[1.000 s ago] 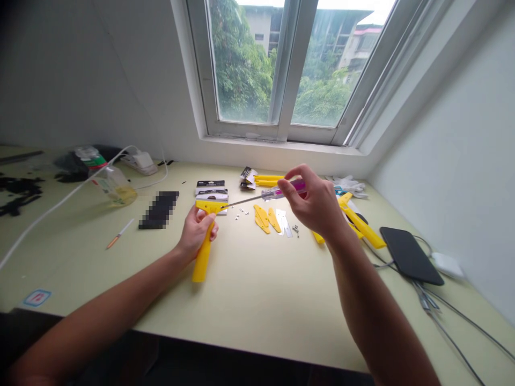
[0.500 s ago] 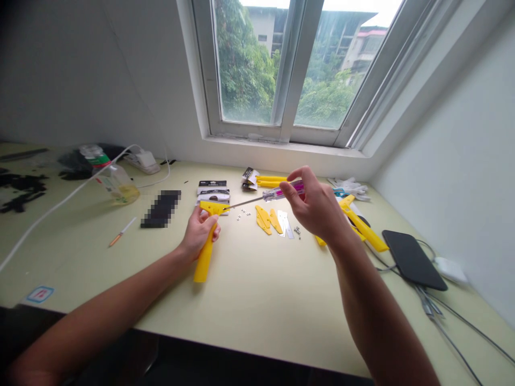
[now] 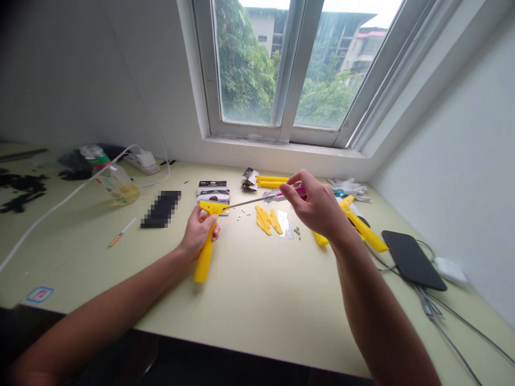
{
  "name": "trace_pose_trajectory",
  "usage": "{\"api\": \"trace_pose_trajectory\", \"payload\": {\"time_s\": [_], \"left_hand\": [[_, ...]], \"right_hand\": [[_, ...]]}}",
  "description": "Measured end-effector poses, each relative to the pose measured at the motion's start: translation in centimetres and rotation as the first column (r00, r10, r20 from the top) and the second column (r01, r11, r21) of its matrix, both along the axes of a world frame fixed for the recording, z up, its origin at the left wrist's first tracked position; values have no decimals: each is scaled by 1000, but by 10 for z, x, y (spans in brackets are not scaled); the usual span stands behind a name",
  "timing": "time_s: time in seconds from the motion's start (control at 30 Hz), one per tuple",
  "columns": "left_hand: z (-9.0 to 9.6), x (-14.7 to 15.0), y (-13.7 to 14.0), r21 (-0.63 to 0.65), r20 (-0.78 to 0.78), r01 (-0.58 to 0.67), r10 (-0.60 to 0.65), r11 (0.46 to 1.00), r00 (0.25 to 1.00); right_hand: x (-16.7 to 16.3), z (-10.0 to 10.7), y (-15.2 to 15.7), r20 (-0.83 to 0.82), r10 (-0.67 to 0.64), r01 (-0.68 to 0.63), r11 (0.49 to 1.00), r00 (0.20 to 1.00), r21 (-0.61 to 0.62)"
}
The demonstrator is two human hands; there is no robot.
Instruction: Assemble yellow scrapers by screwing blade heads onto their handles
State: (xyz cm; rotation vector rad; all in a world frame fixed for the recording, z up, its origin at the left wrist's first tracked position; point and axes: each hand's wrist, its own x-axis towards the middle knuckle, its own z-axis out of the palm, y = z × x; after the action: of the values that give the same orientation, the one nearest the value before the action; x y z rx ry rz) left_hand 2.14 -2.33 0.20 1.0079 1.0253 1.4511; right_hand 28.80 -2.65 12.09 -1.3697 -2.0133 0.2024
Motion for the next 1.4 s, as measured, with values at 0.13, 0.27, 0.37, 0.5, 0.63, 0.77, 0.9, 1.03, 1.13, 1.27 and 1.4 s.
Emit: {"api": "trace_pose_trajectory", "payload": {"time_s": [0.13,0.27,0.37,0.5,0.63,0.77,0.9,1.03,1.13,1.27,1.4], "left_hand": [[0,0,0,-9,3,-24,24,1000,1000],[0,0,0,-2,-1,-22,22,1000,1000],[0,1,0,0,-4,-18,18,1000,1000],[1,1,-1,-5,9,-11,11,1000,1000],[0,1,0,-5,17,-20,21,1000,1000],[0,1,1,-3,24,-25,25,1000,999],[0,0,0,-2,33,-14,14,1000,999],[-1,0,1,8,20,-1,1,1000,1000],[-2,-1,3,2,17,-6,6,1000,1000],[-2,-3,5,-21,45,-19,20,1000,999],[-1,-4,5,8,26,-22,21,1000,999]], "right_hand": [[2,-1,0,13,122,-121,991,992,-64],[2,-3,1,29,-14,14,1000,999,-18],[1,-4,4,-19,94,-94,996,995,-5],[1,-5,5,-51,8,-7,999,999,33],[2,-4,5,-30,119,-120,992,993,-44],[2,-4,4,-42,73,-73,997,996,4],[-2,-4,4,-49,77,-75,996,996,45],[-4,-5,5,-101,-15,18,999,995,31],[-2,-8,9,-133,59,-62,998,989,-17],[2,-13,13,-123,202,-209,977,972,-43],[-2,-14,13,-102,22,-23,1000,995,-17]]}}
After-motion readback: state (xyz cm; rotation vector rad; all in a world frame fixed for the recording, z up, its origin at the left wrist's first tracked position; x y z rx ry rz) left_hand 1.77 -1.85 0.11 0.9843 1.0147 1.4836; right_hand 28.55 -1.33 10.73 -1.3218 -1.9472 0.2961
